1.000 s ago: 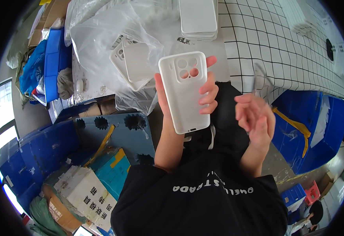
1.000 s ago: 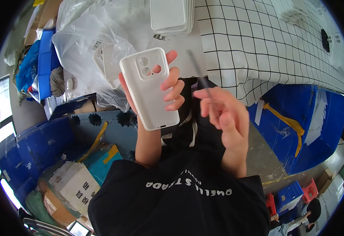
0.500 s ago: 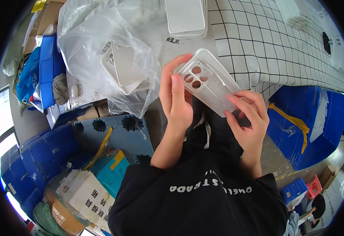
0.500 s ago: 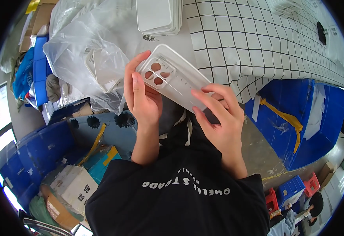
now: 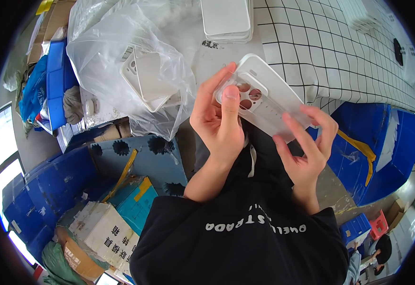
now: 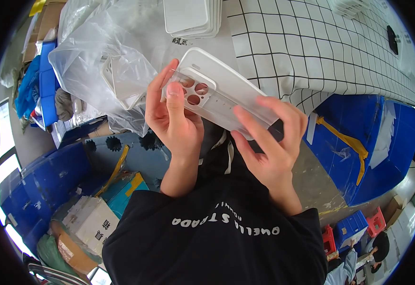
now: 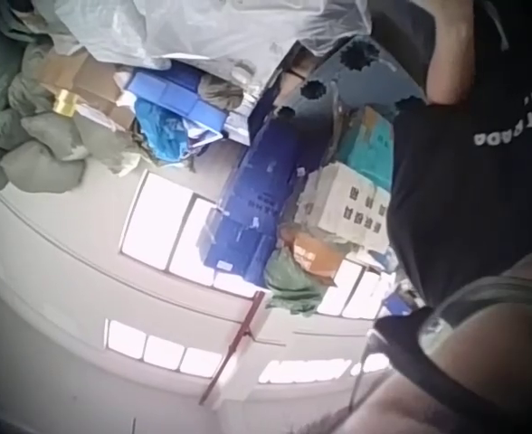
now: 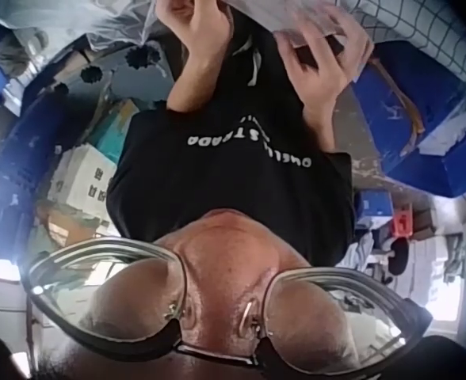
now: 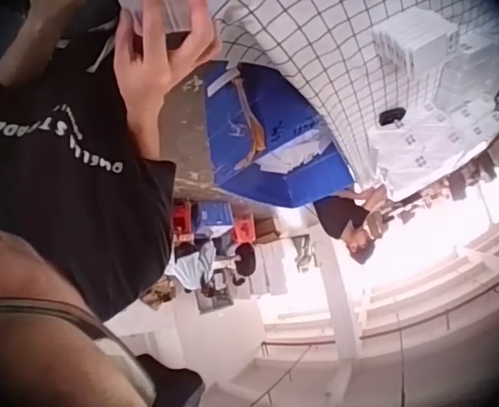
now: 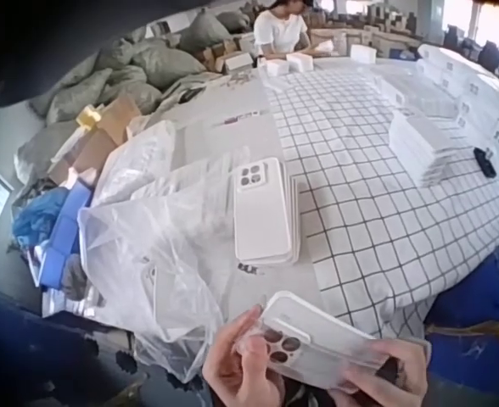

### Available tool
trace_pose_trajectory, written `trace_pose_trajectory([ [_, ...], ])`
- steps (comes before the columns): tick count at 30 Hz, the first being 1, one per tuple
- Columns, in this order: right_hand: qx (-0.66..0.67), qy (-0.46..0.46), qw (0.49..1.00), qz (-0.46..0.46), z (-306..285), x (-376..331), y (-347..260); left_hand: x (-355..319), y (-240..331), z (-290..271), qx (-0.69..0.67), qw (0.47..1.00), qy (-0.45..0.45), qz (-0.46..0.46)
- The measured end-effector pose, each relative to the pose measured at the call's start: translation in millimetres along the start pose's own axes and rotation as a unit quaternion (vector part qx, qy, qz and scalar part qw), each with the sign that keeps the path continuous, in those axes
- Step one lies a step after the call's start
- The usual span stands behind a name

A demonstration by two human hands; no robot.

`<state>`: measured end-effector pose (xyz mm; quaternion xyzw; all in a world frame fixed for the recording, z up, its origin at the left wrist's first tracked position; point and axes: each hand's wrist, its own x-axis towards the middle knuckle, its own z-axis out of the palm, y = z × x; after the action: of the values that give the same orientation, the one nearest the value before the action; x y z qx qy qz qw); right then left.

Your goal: Inspecting, stacking, and organizing plastic phone cases for packaging on a factory production line.

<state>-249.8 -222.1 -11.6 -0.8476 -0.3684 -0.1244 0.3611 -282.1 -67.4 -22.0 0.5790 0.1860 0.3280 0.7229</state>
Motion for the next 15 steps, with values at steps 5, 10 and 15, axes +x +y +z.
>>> trace_pose_trajectory([
  [5,0.202,0.158,0.943,0.211,2.1,-21.9,12.1,10.3,-15.7,-8.0,-0.08,0.995,0.052,-0.007],
  [10,0.58,0.053,0.731,0.356,1.7,-32.1,15.5,18.5,-22.5,-10.2,-0.111,0.987,0.107,-0.043],
  [15,0.595,0.029,0.73,0.334,7.7,-28.3,20.5,20.9,-24.1,-12.3,-0.119,0.986,0.103,-0.057],
])
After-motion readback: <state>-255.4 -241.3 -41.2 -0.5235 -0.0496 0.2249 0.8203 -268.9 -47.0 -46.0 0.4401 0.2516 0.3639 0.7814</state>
